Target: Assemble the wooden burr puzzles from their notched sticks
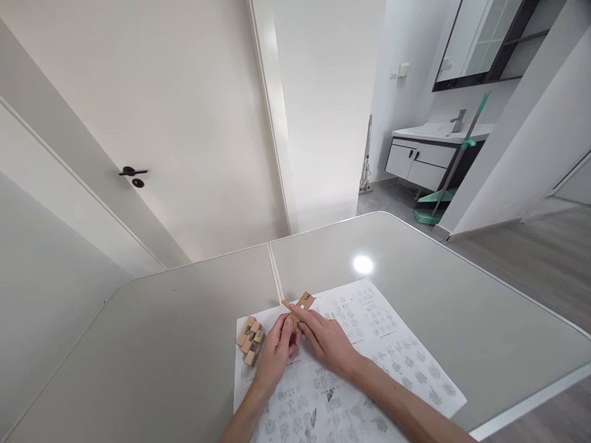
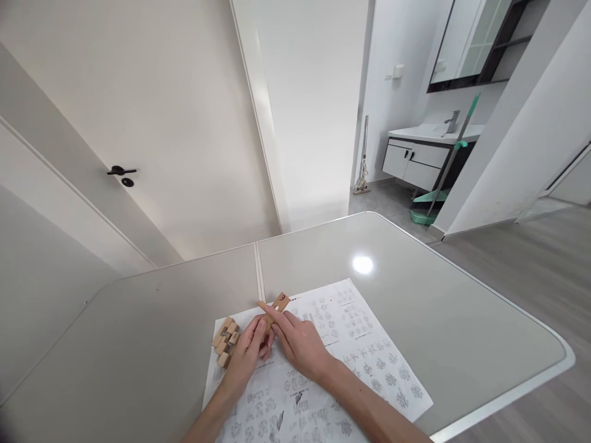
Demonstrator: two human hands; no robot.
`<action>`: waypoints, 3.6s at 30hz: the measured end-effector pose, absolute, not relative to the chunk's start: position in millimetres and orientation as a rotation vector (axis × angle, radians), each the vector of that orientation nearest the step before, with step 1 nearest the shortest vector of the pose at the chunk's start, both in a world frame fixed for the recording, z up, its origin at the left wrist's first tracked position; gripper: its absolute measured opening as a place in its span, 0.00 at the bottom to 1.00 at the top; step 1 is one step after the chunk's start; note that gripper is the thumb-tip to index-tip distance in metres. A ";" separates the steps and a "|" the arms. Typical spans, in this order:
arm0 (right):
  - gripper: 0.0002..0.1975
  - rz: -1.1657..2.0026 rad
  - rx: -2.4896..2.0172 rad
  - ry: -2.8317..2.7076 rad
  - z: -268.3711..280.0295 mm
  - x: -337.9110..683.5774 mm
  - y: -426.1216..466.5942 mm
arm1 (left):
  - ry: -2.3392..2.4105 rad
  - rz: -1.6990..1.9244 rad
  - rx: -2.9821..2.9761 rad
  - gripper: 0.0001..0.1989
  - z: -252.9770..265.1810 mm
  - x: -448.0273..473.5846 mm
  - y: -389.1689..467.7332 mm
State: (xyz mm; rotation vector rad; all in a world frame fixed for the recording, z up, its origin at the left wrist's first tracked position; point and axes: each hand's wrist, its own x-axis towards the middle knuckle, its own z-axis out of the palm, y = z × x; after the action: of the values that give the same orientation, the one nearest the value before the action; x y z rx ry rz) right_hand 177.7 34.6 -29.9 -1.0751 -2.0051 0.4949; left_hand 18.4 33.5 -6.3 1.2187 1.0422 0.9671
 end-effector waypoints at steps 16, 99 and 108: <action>0.15 0.293 -1.078 -1.936 -33.1 180.3 32.8 | 1.059 1.030 1.222 0.20 0.1 22.4 27.5; 0.05 0.369 -1.256 -1.949 -39.0 188.6 40.3 | 0.952 1.186 0.986 0.19 -3.5 18.2 28.8; 0.05 0.579 -1.215 -1.962 -33.6 189.8 40.0 | 0.971 1.196 0.977 0.20 -2.4 18.5 28.1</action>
State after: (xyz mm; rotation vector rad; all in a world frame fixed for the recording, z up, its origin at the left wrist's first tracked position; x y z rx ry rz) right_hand 189.8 40.0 -33.6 -1.2149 -1.9624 0.5790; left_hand 18.5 28.1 -2.4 0.9768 0.9710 1.1956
